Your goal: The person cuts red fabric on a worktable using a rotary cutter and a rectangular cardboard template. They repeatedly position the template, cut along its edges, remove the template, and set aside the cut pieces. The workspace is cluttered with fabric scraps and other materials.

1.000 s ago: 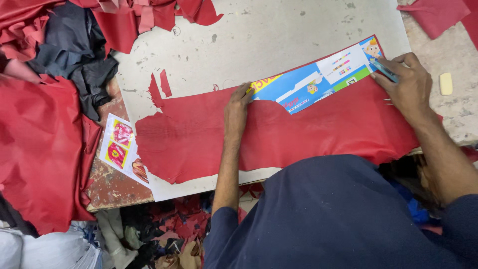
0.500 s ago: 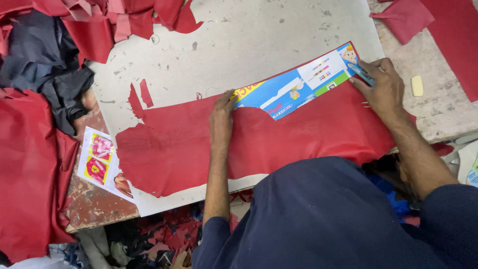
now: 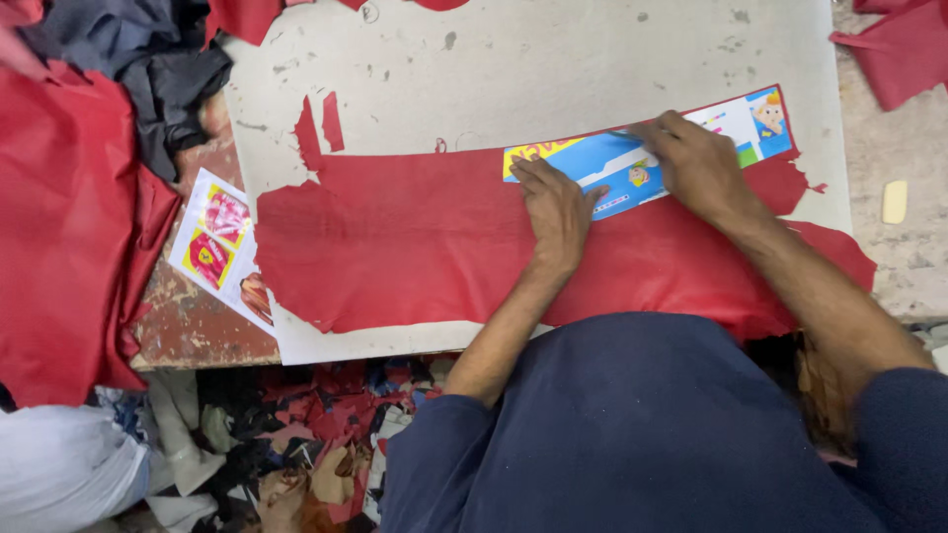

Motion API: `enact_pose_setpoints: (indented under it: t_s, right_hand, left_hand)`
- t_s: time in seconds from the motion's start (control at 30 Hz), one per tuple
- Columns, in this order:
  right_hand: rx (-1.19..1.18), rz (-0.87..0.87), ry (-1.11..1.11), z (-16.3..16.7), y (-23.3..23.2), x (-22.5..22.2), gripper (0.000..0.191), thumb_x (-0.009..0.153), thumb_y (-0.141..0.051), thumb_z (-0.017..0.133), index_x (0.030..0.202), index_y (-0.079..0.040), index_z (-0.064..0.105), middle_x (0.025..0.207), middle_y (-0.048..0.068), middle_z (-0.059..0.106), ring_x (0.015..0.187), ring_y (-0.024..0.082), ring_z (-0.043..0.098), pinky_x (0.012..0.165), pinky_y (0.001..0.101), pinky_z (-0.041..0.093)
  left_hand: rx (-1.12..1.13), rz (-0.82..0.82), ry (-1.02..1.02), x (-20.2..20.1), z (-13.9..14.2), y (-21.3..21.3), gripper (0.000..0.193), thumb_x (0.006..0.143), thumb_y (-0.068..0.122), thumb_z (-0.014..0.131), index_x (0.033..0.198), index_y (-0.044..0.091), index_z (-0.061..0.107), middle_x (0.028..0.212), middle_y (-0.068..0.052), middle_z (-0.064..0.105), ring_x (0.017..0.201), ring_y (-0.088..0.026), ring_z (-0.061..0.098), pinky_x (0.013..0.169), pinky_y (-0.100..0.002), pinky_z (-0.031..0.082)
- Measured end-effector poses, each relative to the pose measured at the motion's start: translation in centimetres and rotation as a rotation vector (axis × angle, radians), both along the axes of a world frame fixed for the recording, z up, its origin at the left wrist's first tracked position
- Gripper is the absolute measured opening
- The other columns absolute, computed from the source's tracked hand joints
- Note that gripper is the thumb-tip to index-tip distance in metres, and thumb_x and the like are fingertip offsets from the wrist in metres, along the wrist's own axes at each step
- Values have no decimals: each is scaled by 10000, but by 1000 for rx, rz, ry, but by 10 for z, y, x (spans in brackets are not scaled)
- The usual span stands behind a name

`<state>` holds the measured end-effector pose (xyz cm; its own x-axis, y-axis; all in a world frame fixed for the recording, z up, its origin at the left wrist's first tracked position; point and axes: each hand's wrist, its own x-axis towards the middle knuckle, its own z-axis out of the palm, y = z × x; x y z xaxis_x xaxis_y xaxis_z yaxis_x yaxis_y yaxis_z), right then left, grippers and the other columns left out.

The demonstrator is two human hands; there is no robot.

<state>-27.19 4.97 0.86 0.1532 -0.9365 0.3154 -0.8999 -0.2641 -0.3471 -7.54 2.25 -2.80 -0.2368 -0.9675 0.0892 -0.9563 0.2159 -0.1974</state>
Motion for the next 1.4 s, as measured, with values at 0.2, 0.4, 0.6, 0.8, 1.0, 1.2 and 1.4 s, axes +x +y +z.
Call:
enact_pose_setpoints:
  t_s: [0.2,0.4,0.6,0.8,1.0,1.2,1.4]
  right_hand:
    - [-65,268,-85,-12,-72,89,252,927,-66,678,1173,-102,718,1061,59,680,949,279,706,712,412,569]
    - [-13,269,-1,-11,-82,116,218,908,-211,739,1071,-70,707,990,86,657,865,295,683,682,453,544]
    - [-46,286,97,-19,-81,107,251,891,-208,730,1105,-81,698,1012,74,651,895,259,676,717,423,551]
    - [-77,287,209,-37,-57,34,379,896,-137,672,1272,-88,681,1061,83,647,951,264,659,780,409,539]
    - [-72,308,446,-28,-24,-129,361,978,-106,658,1336,-112,698,1045,92,716,924,263,712,743,381,549]
    - [4,86,676,15,-8,-194,255,976,-72,643,1224,-91,699,1019,99,699,897,269,703,745,391,547]
    - [-114,81,477,7,0,-86,158,974,-38,628,1112,-70,700,993,106,681,870,275,694,746,401,545]
  left_hand:
    - [65,88,-17,-7,2,11,1131,822,777,566,1471,-137,418,1508,-387,406,1442,-498,377,1152,-463,417]
    - [89,112,-45,-7,5,13,1089,844,741,566,1509,-99,372,1565,-386,315,1479,-488,320,1143,-551,377]
    - [153,100,-139,-7,15,15,1117,822,776,537,1520,-81,377,1569,-367,323,1479,-472,316,1158,-581,334]
    - [173,100,-128,-9,23,13,1141,850,828,460,1516,-96,389,1552,-374,358,1469,-483,330,1158,-578,332]
    - [177,120,-134,-10,17,13,1167,829,849,440,1516,-92,381,1553,-370,350,1474,-482,311,1154,-587,330]
    - [144,129,-99,-12,8,13,1166,820,850,444,1513,-85,365,1563,-366,333,1480,-494,286,1154,-600,324]
    - [128,120,-68,-13,16,11,1194,799,866,459,1506,-94,384,1544,-365,365,1465,-507,304,1133,-601,346]
